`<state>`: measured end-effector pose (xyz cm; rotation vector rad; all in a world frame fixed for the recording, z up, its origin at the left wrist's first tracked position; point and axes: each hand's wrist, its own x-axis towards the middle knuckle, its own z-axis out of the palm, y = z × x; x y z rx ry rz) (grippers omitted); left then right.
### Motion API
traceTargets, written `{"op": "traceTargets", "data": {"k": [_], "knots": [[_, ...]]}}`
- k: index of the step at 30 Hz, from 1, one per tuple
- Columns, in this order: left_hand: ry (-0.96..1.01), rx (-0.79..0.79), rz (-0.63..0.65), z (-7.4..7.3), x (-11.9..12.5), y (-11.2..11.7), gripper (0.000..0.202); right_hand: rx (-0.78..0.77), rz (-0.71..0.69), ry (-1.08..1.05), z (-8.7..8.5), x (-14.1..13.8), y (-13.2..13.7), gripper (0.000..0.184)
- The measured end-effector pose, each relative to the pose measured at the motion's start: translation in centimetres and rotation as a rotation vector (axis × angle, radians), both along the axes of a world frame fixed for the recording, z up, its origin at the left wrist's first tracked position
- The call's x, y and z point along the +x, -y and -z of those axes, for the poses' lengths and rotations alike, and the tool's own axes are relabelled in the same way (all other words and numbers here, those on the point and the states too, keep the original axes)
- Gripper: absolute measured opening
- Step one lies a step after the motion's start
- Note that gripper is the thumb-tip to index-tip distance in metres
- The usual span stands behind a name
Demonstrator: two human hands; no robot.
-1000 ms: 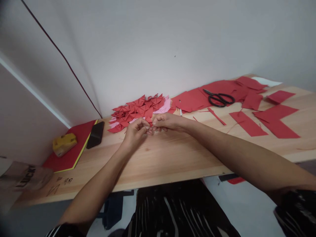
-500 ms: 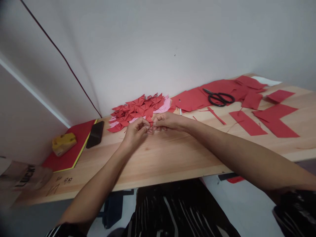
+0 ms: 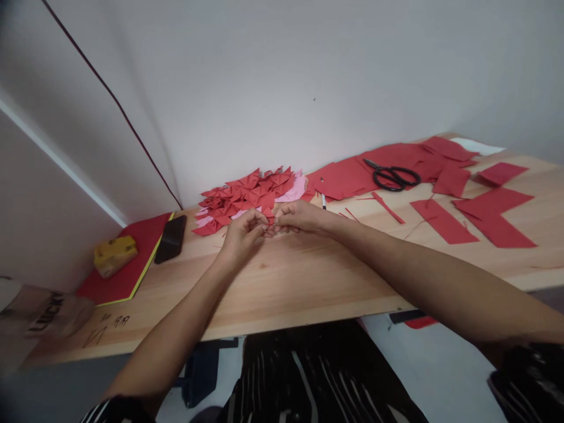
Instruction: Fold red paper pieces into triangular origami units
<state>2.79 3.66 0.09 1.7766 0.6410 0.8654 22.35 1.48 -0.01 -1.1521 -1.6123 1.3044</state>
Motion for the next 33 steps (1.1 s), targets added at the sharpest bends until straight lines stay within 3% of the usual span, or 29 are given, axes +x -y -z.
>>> {"op": "traceTargets", "data": {"k": [3, 7, 12, 18, 24, 33], "knots": [[0.035, -0.054, -0.01, 0.2, 0.0, -0.3, 0.014, 0.039, 0.042, 0.031, 0.4, -0.1, 0.0, 0.013], [0.039, -0.187, -0.131, 0.1, 0.0, -0.6, 0.026, 0.113, 0.1, 0.085, 0.6, -0.4, 0.3, 0.014], [-0.035, -0.38, -0.136, -0.3, 0.5, -0.2, 0.016, 0.219, 0.166, 0.15, -0.1, -1.1, 1.1, 0.014], [-0.073, -0.395, -0.128, 0.0, 1.0, 0.1, 0.018, 0.32, 0.167, 0.195, 0.0, -1.7, 1.3, 0.016], [-0.072, -0.409, -0.108, 0.0, 0.7, 0.0, 0.016, 0.322, 0.184, 0.24, 0.8, -1.5, 1.0, 0.017], [-0.046, -0.386, -0.12, 0.1, 1.0, 0.1, 0.014, 0.313, 0.183, 0.252, 0.5, -1.6, 1.1, 0.013]]}}
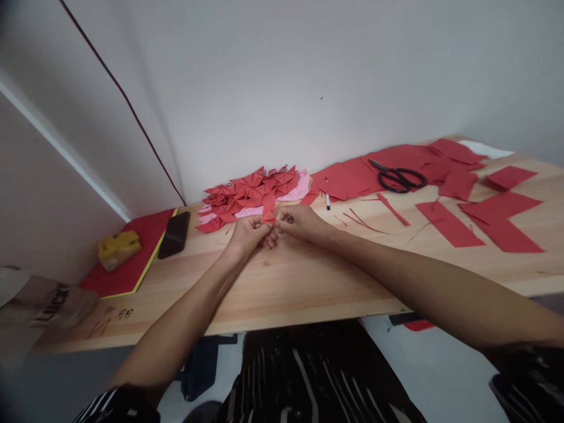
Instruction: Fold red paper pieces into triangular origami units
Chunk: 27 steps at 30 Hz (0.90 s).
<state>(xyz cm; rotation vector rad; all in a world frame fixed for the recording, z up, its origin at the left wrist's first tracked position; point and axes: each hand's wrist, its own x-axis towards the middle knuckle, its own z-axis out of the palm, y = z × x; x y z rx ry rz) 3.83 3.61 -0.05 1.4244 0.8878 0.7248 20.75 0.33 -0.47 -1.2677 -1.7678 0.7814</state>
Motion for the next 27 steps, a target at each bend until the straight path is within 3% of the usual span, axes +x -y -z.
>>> {"op": "traceTargets", "data": {"k": [9, 15, 27], "knots": [[0.038, -0.053, 0.028, -0.2, -0.4, 0.2, 0.013, -0.064, -0.091, -0.013, -0.1, 0.8, -0.4, 0.012], [0.029, -0.012, 0.012, -0.1, -0.1, 0.4, 0.013, -0.079, -0.086, 0.045, -0.2, 1.0, -0.5, 0.021], [-0.021, 0.016, 0.025, 0.0, -0.3, 0.1, 0.013, -0.061, -0.156, 0.007, 0.6, 0.9, -0.6, 0.018]]}}
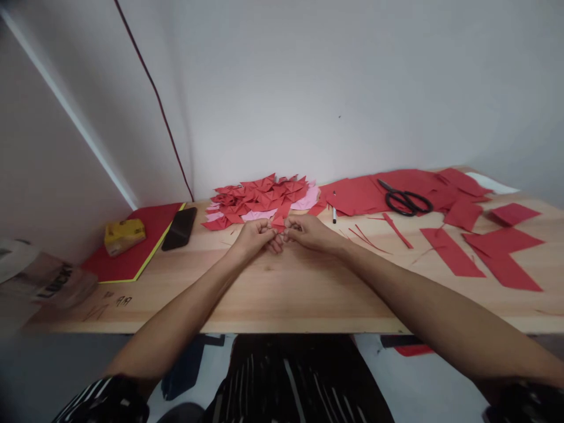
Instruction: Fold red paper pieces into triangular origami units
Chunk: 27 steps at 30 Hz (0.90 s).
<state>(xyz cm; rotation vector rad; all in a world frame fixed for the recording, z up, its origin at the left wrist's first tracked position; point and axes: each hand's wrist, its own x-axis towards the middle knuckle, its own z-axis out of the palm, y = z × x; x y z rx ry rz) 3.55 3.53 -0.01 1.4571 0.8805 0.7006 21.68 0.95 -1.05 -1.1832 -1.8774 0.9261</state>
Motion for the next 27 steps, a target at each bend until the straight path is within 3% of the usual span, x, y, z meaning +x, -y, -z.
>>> {"op": "traceTargets", "data": {"k": [9, 27], "knots": [[-0.078, 0.123, -0.017, 0.34, -0.04, 0.09, 0.013, 0.038, 0.098, 0.081, -0.75, -0.78, 0.81, 0.021], [-0.124, 0.331, 0.066, 0.11, -0.7, 0.69, 0.016, 0.004, 0.052, 0.158, -0.09, 0.09, 0.28, 0.025]]}}
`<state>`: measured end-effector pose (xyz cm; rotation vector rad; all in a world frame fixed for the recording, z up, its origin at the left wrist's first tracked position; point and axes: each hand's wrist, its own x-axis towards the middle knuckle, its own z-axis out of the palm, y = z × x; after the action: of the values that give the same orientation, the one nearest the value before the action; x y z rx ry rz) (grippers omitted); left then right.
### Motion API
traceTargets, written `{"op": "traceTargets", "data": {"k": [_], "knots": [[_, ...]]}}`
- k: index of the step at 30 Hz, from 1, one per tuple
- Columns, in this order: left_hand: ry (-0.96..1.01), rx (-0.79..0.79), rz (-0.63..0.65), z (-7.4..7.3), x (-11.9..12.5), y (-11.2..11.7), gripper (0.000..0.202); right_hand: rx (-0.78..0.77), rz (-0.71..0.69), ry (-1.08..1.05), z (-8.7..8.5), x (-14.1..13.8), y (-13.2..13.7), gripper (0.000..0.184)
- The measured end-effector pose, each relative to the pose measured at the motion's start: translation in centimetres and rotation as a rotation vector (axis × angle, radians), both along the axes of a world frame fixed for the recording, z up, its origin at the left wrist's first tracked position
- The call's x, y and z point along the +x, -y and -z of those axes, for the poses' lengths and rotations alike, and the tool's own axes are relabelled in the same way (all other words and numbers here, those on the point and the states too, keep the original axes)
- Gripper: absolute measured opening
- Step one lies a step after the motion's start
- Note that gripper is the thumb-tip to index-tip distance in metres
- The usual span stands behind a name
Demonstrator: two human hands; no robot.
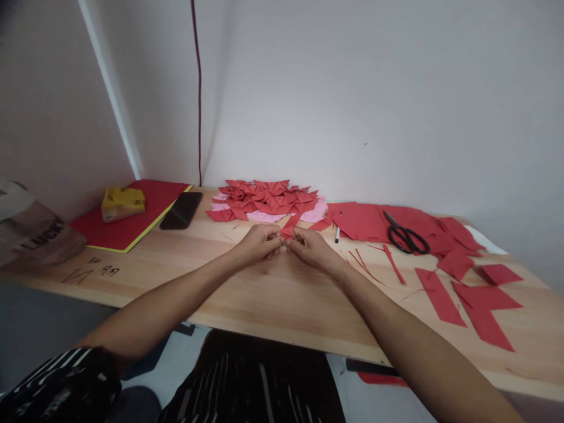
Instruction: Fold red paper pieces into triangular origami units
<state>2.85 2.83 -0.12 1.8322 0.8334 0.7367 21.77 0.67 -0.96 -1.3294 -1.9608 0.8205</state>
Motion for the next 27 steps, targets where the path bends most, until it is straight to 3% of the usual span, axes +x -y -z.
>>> {"op": "traceTargets", "data": {"k": [18, 27], "knots": [[0.003, -0.08, 0.013, -0.2, 0.1, -0.3, 0.016, -0.07, -0.035, -0.029, -0.4, 0.1, 0.2, 0.024], [-0.004, 0.01, -0.028, -0.7, -0.1, 0.2, 0.018, -0.122, 0.0, -0.068, -0.8, -0.5, 0.6, 0.032]]}}
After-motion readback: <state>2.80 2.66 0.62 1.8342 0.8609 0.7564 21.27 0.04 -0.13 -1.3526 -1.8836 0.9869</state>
